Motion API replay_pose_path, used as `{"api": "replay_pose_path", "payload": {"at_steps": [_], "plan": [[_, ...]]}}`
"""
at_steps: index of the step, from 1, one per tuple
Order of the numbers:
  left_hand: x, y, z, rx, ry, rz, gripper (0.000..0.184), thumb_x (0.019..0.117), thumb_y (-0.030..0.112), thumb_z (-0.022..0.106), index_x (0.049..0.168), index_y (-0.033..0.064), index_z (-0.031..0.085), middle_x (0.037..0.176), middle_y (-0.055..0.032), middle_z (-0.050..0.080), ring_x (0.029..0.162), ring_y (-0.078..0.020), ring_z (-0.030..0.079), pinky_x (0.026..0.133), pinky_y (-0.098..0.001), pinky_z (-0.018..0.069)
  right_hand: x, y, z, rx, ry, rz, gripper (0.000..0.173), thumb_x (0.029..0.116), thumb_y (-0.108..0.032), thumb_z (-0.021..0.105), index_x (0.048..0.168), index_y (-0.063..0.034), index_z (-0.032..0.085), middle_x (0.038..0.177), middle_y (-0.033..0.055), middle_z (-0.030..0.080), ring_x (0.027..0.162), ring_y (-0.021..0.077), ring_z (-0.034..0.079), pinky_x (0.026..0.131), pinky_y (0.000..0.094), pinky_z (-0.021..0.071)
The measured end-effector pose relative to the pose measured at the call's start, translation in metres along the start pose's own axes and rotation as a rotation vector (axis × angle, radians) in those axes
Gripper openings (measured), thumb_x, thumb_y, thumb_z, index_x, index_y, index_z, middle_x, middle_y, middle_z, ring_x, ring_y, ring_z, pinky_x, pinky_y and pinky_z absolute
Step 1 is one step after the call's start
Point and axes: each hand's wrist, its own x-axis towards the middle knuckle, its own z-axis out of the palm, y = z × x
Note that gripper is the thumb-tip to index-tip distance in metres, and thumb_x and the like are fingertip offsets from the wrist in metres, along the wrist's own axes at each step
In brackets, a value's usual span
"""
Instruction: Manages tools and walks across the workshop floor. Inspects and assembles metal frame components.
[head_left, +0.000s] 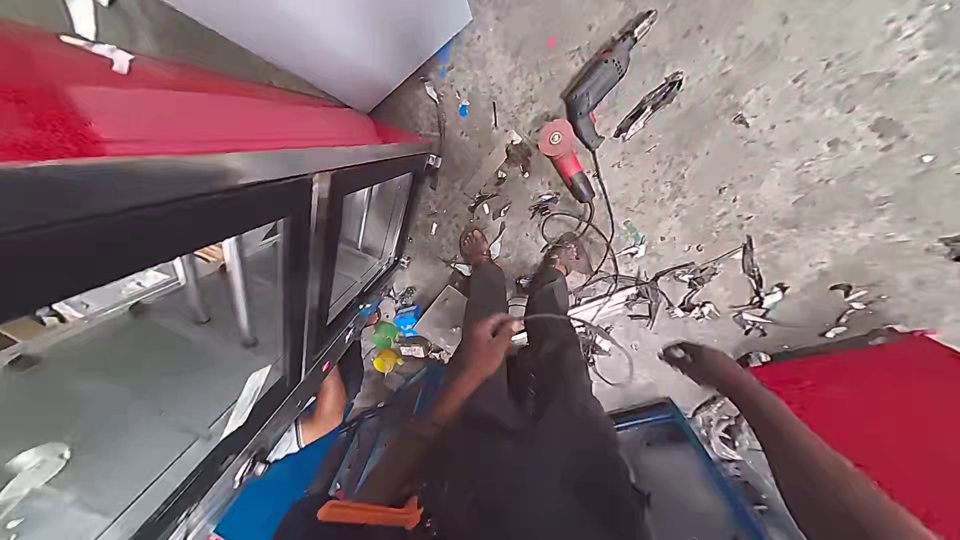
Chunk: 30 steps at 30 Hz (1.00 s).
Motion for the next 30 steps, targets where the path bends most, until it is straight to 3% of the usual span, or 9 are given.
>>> {"api": "replay_pose_path", "payload": {"at_steps": [3, 5, 9, 11, 14, 17, 20, 24, 30], "plan": [[0.047, -0.023, 0.037, 0.133, -0.104, -0.015, 0.028, 0.103, 0.028, 0.061, 0.117, 0.0091, 0.074, 0.103, -0.004, 0.076, 0.09, -0.0116, 0.072, 0.086, -0.0362, 0.0605, 0.136, -0.071, -0.075, 0.009, 0.219, -0.102, 0.041, 0.1022, -0.033, 0.059, 0.125, -0.0004, 0.066, 0.117, 0.0358, 0.065, 0.113, 0.0584, 0.061, 0.091, 0.079, 0.0437], [0.063, -0.052, 0.052, 0.259, -0.179, -0.031, 0.031, 0.1031, 0.032, 0.061, 0.123, 0.0119, 0.073, 0.105, -0.004, 0.076, 0.094, -0.0122, 0.072, 0.09, -0.038, 0.0599, 0.213, -0.118, -0.13, 0.083, 0.398, -0.186, 0.039, 0.1, -0.026, 0.065, 0.131, -0.0016, 0.065, 0.118, 0.036, 0.065, 0.111, 0.0589, 0.061, 0.089, 0.0797, 0.0449], [0.094, -0.093, 0.052, 0.392, -0.189, 0.028, 0.03, 0.104, 0.033, 0.059, 0.121, 0.0125, 0.072, 0.098, -0.0033, 0.076, 0.085, -0.012, 0.072, 0.081, -0.0359, 0.0622, 0.348, -0.22, -0.246, 0.166, 0.662, -0.287, 0.064, 0.0961, -0.026, 0.065, 0.151, -0.0004, 0.044, 0.142, 0.0375, 0.05, 0.13, 0.058, 0.05, 0.102, 0.0751, 0.0411], [0.101, -0.103, 0.051, 0.428, -0.167, 0.012, 0.029, 0.1037, 0.033, 0.059, 0.119, 0.0125, 0.073, 0.093, -0.0025, 0.075, 0.08, -0.0114, 0.071, 0.075, -0.0343, 0.0619, 0.391, -0.255, -0.272, 0.188, 0.704, -0.244, 0.073, 0.0926, -0.032, 0.065, 0.154, -0.0022, 0.038, 0.147, 0.0334, 0.048, 0.134, 0.0539, 0.049, 0.104, 0.0726, 0.0416], [0.105, -0.099, 0.049, 0.46, -0.197, -0.103, 0.03, 0.1026, 0.035, 0.06, 0.119, 0.0134, 0.073, 0.092, -0.0028, 0.074, 0.078, -0.0137, 0.071, 0.073, -0.0374, 0.0614, 0.416, -0.278, -0.27, 0.143, 0.74, -0.152, 0.088, 0.0864, -0.046, 0.068, 0.152, 0.0009, 0.033, 0.143, 0.035, 0.049, 0.126, 0.0562, 0.054, 0.093, 0.0749, 0.0456], [0.107, -0.095, 0.052, 0.456, -0.214, -0.125, 0.031, 0.1037, 0.036, 0.058, 0.12, 0.0134, 0.073, 0.094, -0.0028, 0.074, 0.081, -0.0139, 0.071, 0.075, -0.0392, 0.0614, 0.415, -0.263, -0.269, -0.069, 0.811, -0.197, 0.089, 0.0859, -0.058, 0.06, 0.14, 0.009, 0.038, 0.13, 0.0375, 0.057, 0.123, 0.0561, 0.056, 0.101, 0.0717, 0.0397], [0.107, -0.094, 0.058, 0.438, -0.195, -0.126, 0.029, 0.1033, 0.034, 0.06, 0.12, 0.0134, 0.072, 0.094, -0.0021, 0.074, 0.08, -0.0124, 0.071, 0.076, -0.0369, 0.0615, 0.394, -0.216, -0.272, -0.21, 0.8, -0.232, 0.071, 0.0878, -0.042, 0.063, 0.133, 0.0084, 0.043, 0.12, 0.0387, 0.061, 0.116, 0.0589, 0.057, 0.101, 0.0758, 0.0352], [0.11, -0.084, 0.064, 0.47, -0.208, -0.158, 0.03, 0.1023, 0.031, 0.061, 0.122, 0.0105, 0.072, 0.095, -0.0046, 0.075, 0.08, -0.0155, 0.071, 0.076, -0.0397, 0.0614, 0.381, -0.13, -0.25, -0.21, 0.75, -0.215, 0.066, 0.0924, -0.027, 0.071, 0.139, 0.0087, 0.042, 0.122, 0.042, 0.057, 0.115, 0.0638, 0.055, 0.094, 0.0802, 0.0388], [0.117, -0.078, 0.067, 0.444, -0.289, -0.148, 0.035, 0.0996, 0.018, 0.063, 0.132, 0.0057, 0.067, 0.109, -0.0087, 0.074, 0.091, -0.0154, 0.072, 0.084, -0.0383, 0.0614, 0.38, 0.008, -0.174, -0.035, 0.716, 0.004, 0.069, 0.094, -0.035, 0.072, 0.142, 0.0049, 0.043, 0.129, 0.0354, 0.059, 0.123, 0.0562, 0.055, 0.103, 0.0739, 0.0385]]}}
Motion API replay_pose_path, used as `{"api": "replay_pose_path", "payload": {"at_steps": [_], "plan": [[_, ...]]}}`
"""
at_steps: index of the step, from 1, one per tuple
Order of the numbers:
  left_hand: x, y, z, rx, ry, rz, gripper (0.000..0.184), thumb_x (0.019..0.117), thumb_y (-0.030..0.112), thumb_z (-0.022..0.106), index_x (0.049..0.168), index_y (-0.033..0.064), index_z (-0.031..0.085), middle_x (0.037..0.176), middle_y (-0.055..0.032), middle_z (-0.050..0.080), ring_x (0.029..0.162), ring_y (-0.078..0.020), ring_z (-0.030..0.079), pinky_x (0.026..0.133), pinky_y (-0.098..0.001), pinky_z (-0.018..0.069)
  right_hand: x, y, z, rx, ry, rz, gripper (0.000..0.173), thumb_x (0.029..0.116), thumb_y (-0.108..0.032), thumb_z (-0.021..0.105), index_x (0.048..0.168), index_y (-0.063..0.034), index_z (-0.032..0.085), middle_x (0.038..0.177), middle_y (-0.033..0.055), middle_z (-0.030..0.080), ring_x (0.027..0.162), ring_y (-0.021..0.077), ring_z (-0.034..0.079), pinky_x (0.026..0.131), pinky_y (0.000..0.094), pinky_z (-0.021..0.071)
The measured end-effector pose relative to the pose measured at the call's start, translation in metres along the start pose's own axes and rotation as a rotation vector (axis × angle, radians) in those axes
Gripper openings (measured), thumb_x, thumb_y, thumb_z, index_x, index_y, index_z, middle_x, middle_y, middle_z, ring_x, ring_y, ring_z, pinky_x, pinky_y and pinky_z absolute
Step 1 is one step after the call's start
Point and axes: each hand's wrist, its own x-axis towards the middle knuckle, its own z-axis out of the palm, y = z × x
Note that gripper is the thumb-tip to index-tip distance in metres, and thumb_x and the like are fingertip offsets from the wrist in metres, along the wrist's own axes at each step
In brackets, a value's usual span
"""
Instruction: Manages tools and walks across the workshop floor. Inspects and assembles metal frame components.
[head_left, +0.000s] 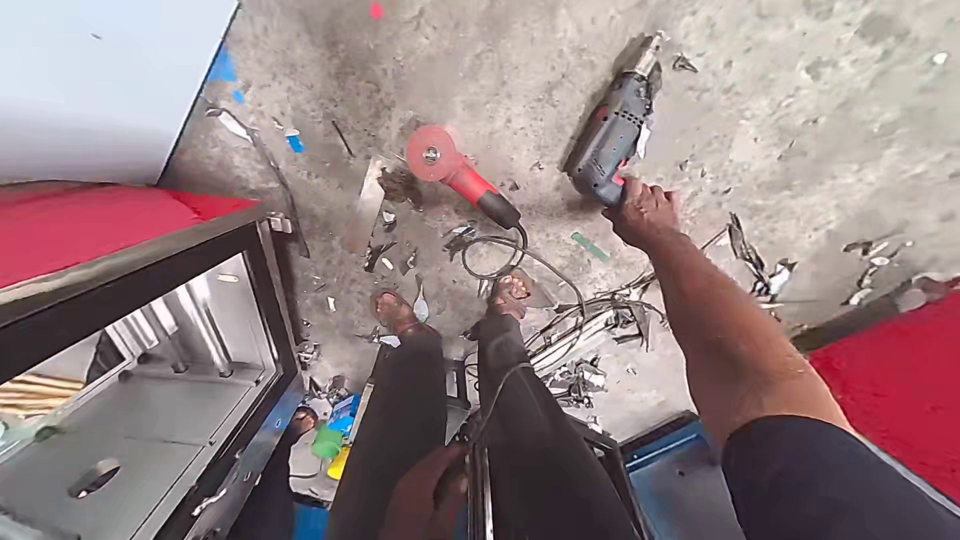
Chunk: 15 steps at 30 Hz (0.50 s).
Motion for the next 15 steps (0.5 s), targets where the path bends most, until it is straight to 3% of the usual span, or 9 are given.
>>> {"api": "replay_pose_path", "payload": {"at_steps": [4, 6, 7, 9, 10, 11, 12, 13, 15], "plan": [[0.005, -0.002, -0.001, 0.085, -0.014, 0.039, 0.046, 0.0972, 0.013, 0.061, 0.143, 0.0074, 0.06, 0.123, -0.0105, 0.071, 0.103, -0.0165, 0.071, 0.093, -0.038, 0.0595, -0.045, 0.074, 0.024, 0.094, 0.038, 0.292, 0.076, 0.0873, -0.02, 0.076, 0.149, 0.0038, 0.039, 0.138, 0.0417, 0.049, 0.129, 0.0622, 0.046, 0.104, 0.0793, 0.0334], [0.001, -0.005, 0.004, 0.193, 0.048, 0.079, 0.048, 0.0972, 0.015, 0.059, 0.145, 0.0111, 0.058, 0.118, -0.0095, 0.07, 0.1, -0.016, 0.069, 0.09, -0.0361, 0.0593, -0.083, 0.074, 0.024, 0.227, 0.049, 0.42, 0.086, 0.086, -0.017, 0.075, 0.157, 0.0029, 0.03, 0.147, 0.0447, 0.038, 0.135, 0.066, 0.036, 0.105, 0.0823, 0.0286], [0.003, -0.005, 0.005, 0.263, 0.095, 0.118, 0.048, 0.0975, 0.016, 0.059, 0.145, 0.0117, 0.059, 0.116, -0.0093, 0.071, 0.1, -0.0167, 0.07, 0.09, -0.0362, 0.0593, -0.101, 0.064, 0.022, 0.304, 0.056, 0.424, 0.083, 0.0882, -0.021, 0.074, 0.155, 0.0044, 0.033, 0.146, 0.0449, 0.038, 0.134, 0.0664, 0.038, 0.103, 0.0827, 0.0309], [-0.001, 0.008, 0.006, 0.415, 0.175, 0.183, 0.044, 0.0965, 0.016, 0.062, 0.14, 0.0106, 0.064, 0.112, -0.0102, 0.072, 0.099, -0.0194, 0.071, 0.09, -0.0382, 0.0599, -0.153, 0.025, 0.014, 0.477, 0.029, 0.261, 0.064, 0.0954, -0.023, 0.072, 0.147, 0.0041, 0.046, 0.136, 0.0403, 0.052, 0.121, 0.0614, 0.054, 0.097, 0.0775, 0.0428], [-0.004, 0.02, 0.006, 0.48, 0.193, 0.228, 0.042, 0.0955, 0.015, 0.064, 0.137, 0.01, 0.066, 0.112, -0.0106, 0.073, 0.099, -0.0209, 0.072, 0.09, -0.0399, 0.0602, -0.185, -0.001, 0.008, 0.612, 0.001, 0.131, 0.053, 0.097, -0.023, 0.071, 0.141, 0.0008, 0.053, 0.13, 0.0338, 0.06, 0.113, 0.0539, 0.062, 0.093, 0.072, 0.0486], [-0.01, 0.035, 0.003, 0.517, 0.187, 0.252, 0.041, 0.0955, 0.016, 0.064, 0.136, 0.0109, 0.067, 0.113, -0.0096, 0.073, 0.101, -0.0204, 0.072, 0.092, -0.0402, 0.06, -0.221, -0.03, -0.001, 0.77, -0.052, -0.013, 0.048, 0.097, -0.024, 0.072, 0.139, -0.0035, 0.059, 0.131, 0.0262, 0.064, 0.115, 0.0452, 0.064, 0.096, 0.066, 0.0507], [-0.022, 0.052, -0.001, 0.529, 0.156, 0.248, 0.04, 0.0962, 0.018, 0.064, 0.135, 0.0125, 0.068, 0.115, -0.0072, 0.073, 0.104, -0.0177, 0.072, 0.094, -0.0392, 0.0595, -0.262, -0.061, -0.011, 0.907, -0.146, -0.161, 0.05, 0.0983, -0.032, 0.069, 0.141, -0.0085, 0.06, 0.138, 0.019, 0.063, 0.125, 0.0359, 0.062, 0.105, 0.0586, 0.0496], [-0.034, 0.072, -0.006, 0.528, 0.107, 0.23, 0.038, 0.0978, 0.022, 0.063, 0.135, 0.0147, 0.068, 0.119, -0.0029, 0.073, 0.106, -0.0129, 0.071, 0.097, -0.0367, 0.0592, -0.304, -0.092, -0.026, 1.015, -0.228, -0.295, 0.055, 0.0991, -0.044, 0.065, 0.145, -0.0132, 0.059, 0.147, 0.0131, 0.058, 0.137, 0.0283, 0.054, 0.116, 0.0516, 0.0429], [-0.053, 0.112, -0.012, 0.531, 0.036, 0.24, 0.035, 0.0961, 0.025, 0.065, 0.129, 0.013, 0.067, 0.11, -0.0009, 0.075, 0.093, -0.0101, 0.072, 0.085, -0.0364, 0.0621, -0.383, -0.143, -0.063, 1.201, -0.249, -0.506, 0.058, 0.0992, -0.052, 0.06, 0.147, -0.0189, 0.058, 0.151, 0.0083, 0.055, 0.144, 0.0243, 0.046, 0.122, 0.0506, 0.0349]]}}
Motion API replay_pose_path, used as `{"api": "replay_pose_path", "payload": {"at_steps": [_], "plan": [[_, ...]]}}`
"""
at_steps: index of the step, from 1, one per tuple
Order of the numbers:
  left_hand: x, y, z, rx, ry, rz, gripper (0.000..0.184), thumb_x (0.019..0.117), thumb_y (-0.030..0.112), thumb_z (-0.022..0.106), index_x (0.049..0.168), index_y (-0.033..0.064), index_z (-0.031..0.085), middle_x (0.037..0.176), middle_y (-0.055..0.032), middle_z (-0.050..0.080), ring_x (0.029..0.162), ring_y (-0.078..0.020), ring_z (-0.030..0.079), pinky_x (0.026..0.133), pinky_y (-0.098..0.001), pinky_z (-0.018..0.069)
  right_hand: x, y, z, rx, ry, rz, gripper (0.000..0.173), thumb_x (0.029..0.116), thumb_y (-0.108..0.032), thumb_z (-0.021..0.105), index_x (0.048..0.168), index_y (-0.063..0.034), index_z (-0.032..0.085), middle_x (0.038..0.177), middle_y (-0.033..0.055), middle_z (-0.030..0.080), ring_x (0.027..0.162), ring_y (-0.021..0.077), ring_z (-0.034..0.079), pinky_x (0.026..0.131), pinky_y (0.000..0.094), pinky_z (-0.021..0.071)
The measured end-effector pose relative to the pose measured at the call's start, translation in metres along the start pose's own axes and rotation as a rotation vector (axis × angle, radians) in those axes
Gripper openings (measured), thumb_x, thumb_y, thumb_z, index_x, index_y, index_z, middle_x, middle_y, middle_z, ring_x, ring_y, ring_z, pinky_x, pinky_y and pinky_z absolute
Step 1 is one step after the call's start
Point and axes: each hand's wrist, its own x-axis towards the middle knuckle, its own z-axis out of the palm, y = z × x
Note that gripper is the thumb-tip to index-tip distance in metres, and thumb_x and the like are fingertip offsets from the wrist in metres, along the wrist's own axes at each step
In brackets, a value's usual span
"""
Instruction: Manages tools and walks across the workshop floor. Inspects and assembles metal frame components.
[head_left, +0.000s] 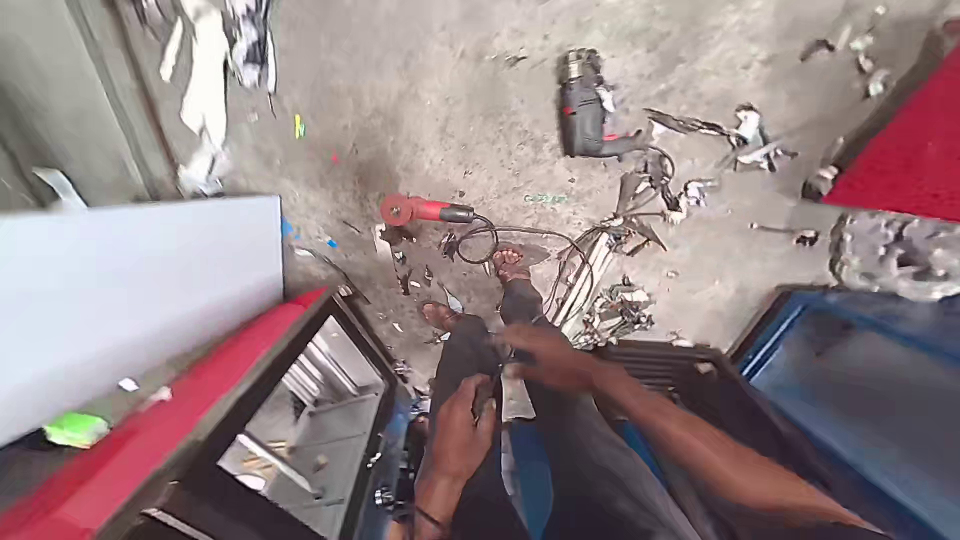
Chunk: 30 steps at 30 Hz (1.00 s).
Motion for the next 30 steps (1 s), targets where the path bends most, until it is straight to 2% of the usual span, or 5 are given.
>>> {"api": "replay_pose_path", "payload": {"at_steps": [5, 11, 17, 23, 30], "plan": [[-0.018, 0.068, -0.044, -0.216, -0.038, 0.109, 0.038, 0.0896, 0.013, 0.072, 0.123, -0.0002, 0.06, 0.102, -0.0054, 0.074, 0.091, -0.0141, 0.073, 0.081, -0.0351, 0.0639, -0.061, -0.091, 0.042, 0.186, 0.168, -0.127, 0.069, 0.0994, -0.05, 0.06, 0.158, -0.0186, 0.042, 0.14, 0.0061, 0.063, 0.127, 0.0204, 0.06, 0.112, 0.0504, 0.0453], [-0.005, 0.09, -0.066, -0.245, -0.337, 0.16, 0.067, 0.0988, 0.029, 0.064, 0.147, -0.0082, 0.036, 0.126, -0.0207, 0.068, 0.106, -0.0296, 0.071, 0.086, -0.0449, 0.0632, -0.119, -0.094, 0.058, 0.039, 0.692, 0.134, 0.04, 0.1042, -0.044, 0.056, 0.136, -0.0229, 0.067, 0.118, 0.0086, 0.073, 0.106, 0.0274, 0.072, 0.092, 0.0566, 0.0568], [-0.003, 0.051, -0.135, 0.48, -0.488, 0.32, 0.048, 0.0987, 0.022, 0.066, 0.137, -0.0044, 0.055, 0.123, -0.0138, 0.071, 0.11, -0.0198, 0.072, 0.096, -0.0395, 0.0611, -0.167, -0.124, 0.205, 1.463, 1.927, 0.131, 0.014, 0.1082, -0.031, 0.052, 0.111, -0.0206, 0.061, 0.083, -0.0061, 0.059, 0.061, 0.0047, 0.054, 0.059, 0.0215, 0.0515], [0.004, 0.041, -0.196, 1.0, -0.64, 0.336, 0.043, 0.0993, 0.023, 0.067, 0.135, 0.0009, 0.06, 0.117, -0.0106, 0.074, 0.103, -0.0169, 0.074, 0.091, -0.0386, 0.0626, -0.162, -0.117, 0.422, 1.635, 1.513, 0.737, 0.034, 0.1088, -0.038, 0.05, 0.118, -0.0103, 0.068, 0.088, 0.0046, 0.067, 0.066, 0.0135, 0.056, 0.064, 0.0374, 0.0512], [0.005, 0.09, -0.135, 1.309, -0.692, 0.422, 0.043, 0.0995, 0.023, 0.066, 0.136, 0.0017, 0.059, 0.114, -0.0096, 0.075, 0.1, -0.0169, 0.074, 0.091, -0.0399, 0.0617, -0.151, -0.098, 0.569, 2.143, 1.947, 0.821, 0.034, 0.1081, -0.029, 0.052, 0.134, -0.0085, 0.059, 0.109, 0.0069, 0.066, 0.087, 0.0131, 0.065, 0.082, 0.0379, 0.057]]}}
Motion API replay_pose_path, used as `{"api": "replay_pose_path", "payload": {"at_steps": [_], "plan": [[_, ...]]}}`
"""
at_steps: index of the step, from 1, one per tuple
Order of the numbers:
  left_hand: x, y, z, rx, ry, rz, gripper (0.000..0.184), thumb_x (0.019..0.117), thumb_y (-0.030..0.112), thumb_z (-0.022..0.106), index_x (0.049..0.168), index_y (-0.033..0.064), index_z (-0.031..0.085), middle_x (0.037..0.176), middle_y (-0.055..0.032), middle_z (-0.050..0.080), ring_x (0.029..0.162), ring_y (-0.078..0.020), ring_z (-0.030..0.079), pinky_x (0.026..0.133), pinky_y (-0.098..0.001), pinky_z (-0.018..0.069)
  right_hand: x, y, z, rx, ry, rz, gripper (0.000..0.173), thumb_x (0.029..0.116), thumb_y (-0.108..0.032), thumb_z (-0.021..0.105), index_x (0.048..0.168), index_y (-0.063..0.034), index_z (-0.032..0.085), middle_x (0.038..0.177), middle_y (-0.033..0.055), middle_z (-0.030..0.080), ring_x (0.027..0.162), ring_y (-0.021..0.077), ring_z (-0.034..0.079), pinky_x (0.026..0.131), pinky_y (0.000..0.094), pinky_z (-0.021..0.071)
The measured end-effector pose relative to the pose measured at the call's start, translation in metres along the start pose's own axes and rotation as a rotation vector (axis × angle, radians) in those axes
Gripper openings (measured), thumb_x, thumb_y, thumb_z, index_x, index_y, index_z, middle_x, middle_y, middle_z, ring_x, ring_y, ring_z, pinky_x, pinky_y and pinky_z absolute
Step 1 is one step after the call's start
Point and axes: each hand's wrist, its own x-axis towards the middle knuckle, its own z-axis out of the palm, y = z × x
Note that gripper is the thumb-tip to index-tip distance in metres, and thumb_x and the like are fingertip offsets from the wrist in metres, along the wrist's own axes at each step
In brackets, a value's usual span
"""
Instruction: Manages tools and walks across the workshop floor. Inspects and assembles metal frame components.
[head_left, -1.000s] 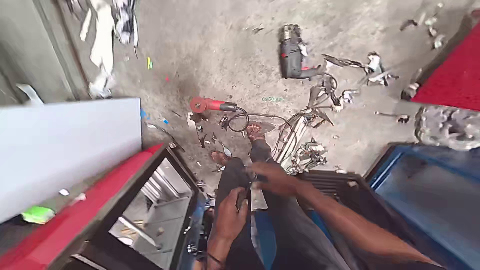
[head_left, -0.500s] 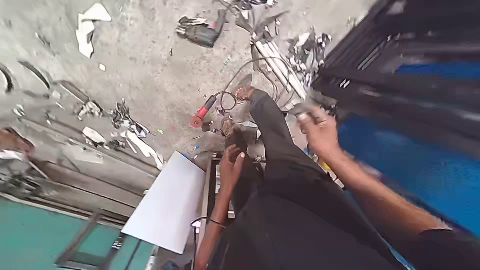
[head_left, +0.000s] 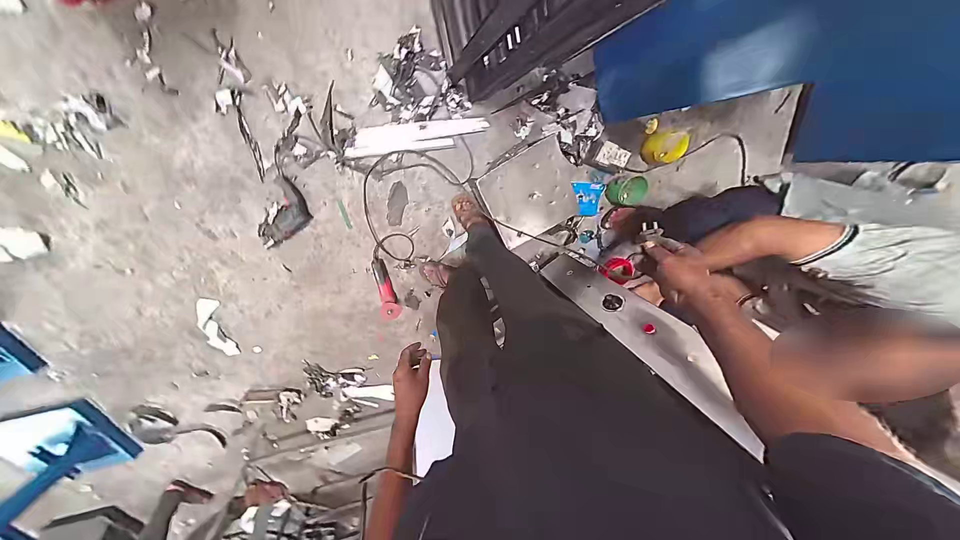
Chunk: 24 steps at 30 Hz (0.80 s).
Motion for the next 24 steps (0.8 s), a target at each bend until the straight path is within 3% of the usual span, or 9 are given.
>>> {"api": "replay_pose_path", "payload": {"at_steps": [2, 4, 6, 9, 11, 13, 16, 20, 24], "plan": [[0.01, 0.025, -0.011, 0.084, -0.018, 0.015, 0.043, 0.0998, 0.024, 0.065, 0.137, 0.0018, 0.059, 0.113, -0.0096, 0.075, 0.099, -0.0173, 0.074, 0.091, -0.0405, 0.0615, 0.0, 0.005, -0.014, 0.117, 0.084, 0.025, 0.037, 0.1046, -0.036, 0.059, 0.131, -0.0101, 0.06, 0.11, 0.0053, 0.068, 0.089, 0.0133, 0.068, 0.083, 0.0385, 0.0589], [0.031, 0.058, -0.012, 0.159, -0.032, 0.051, 0.043, 0.1, 0.024, 0.065, 0.137, 0.0031, 0.059, 0.113, -0.0086, 0.075, 0.099, -0.0165, 0.074, 0.092, -0.0404, 0.0613, 0.023, 0.016, -0.023, 0.234, 0.157, 0.034, 0.043, 0.1006, -0.046, 0.062, 0.124, -0.0093, 0.064, 0.101, 0.0052, 0.071, 0.081, 0.0154, 0.069, 0.077, 0.0416, 0.0602], [0.048, 0.093, -0.012, 0.203, -0.04, 0.119, 0.042, 0.1, 0.023, 0.066, 0.137, 0.0034, 0.059, 0.113, -0.0079, 0.075, 0.1, -0.0149, 0.074, 0.092, -0.0383, 0.0617, 0.033, 0.016, -0.017, 0.323, 0.163, 0.074, 0.045, 0.1005, -0.054, 0.059, 0.119, -0.0131, 0.063, 0.092, 0.0005, 0.067, 0.071, 0.0119, 0.063, 0.066, 0.0374, 0.0562], [0.072, 0.15, -0.005, 0.219, -0.1, 0.25, 0.04, 0.0997, 0.02, 0.066, 0.135, 0.0021, 0.059, 0.112, -0.0069, 0.075, 0.1, -0.0133, 0.074, 0.091, -0.0354, 0.0625, 0.042, 0.016, -0.01, 0.525, 0.239, 0.125, 0.032, 0.1038, -0.043, 0.057, 0.115, -0.0136, 0.061, 0.085, -0.0018, 0.059, 0.067, 0.009, 0.057, 0.063, 0.031, 0.0534], [0.089, 0.187, 0.0, 0.218, -0.142, 0.329, 0.04, 0.0998, 0.017, 0.066, 0.135, -0.0002, 0.059, 0.113, -0.009, 0.075, 0.101, -0.0145, 0.074, 0.09, -0.0356, 0.0623, 0.051, 0.022, -0.008, 0.572, 0.266, 0.089, 0.027, 0.1055, -0.032, 0.056, 0.118, -0.0087, 0.059, 0.089, 0.0013, 0.062, 0.069, 0.0098, 0.059, 0.066, 0.0322, 0.0554], [0.099, 0.211, 0.0, 0.281, -0.177, 0.424, 0.038, 0.1012, 0.017, 0.063, 0.133, -0.0018, 0.059, 0.112, -0.0103, 0.074, 0.098, -0.0151, 0.073, 0.088, -0.036, 0.0628, 0.053, 0.029, -0.005, 0.499, 0.261, 0.044, 0.034, 0.1064, -0.028, 0.054, 0.129, -0.0038, 0.059, 0.098, 0.0077, 0.065, 0.074, 0.0141, 0.063, 0.071, 0.0377, 0.0577], [0.123, 0.218, 0.012, 0.445, -0.224, 0.565, 0.035, 0.1015, 0.018, 0.06, 0.131, -0.0001, 0.061, 0.112, -0.0076, 0.075, 0.101, -0.0141, 0.073, 0.091, -0.0364, 0.0615, 0.099, 0.054, -0.001, 0.398, 0.359, 0.024, 0.039, 0.0997, -0.027, 0.064, 0.131, -0.0047, 0.061, 0.106, 0.0122, 0.07, 0.08, 0.0186, 0.069, 0.077, 0.0411, 0.0606], [0.134, 0.167, 0.022, 0.721, -0.394, 0.477, 0.038, 0.1003, 0.024, 0.062, 0.134, 0.0055, 0.063, 0.123, -0.008, 0.072, 0.114, -0.0172, 0.069, 0.102, -0.0414, 0.0564, 0.177, 0.075, -0.003, 0.072, 0.41, 0.023, 0.04, 0.0967, -0.033, 0.068, 0.121, -0.0002, 0.067, 0.117, 0.0266, 0.067, 0.108, 0.042, 0.065, 0.096, 0.0664, 0.0479], [0.14, 0.137, 0.042, 1.006, -0.646, 0.272, 0.04, 0.1011, 0.033, 0.06, 0.134, 0.0103, 0.065, 0.123, -0.0117, 0.071, 0.118, -0.0255, 0.066, 0.106, -0.0467, 0.0517, 0.26, 0.074, -0.002, -0.073, 0.432, 0.028, 0.036, 0.096, -0.031, 0.063, 0.123, -0.0081, 0.07, 0.123, 0.0222, 0.069, 0.117, 0.0404, 0.064, 0.101, 0.0651, 0.0469]]}}
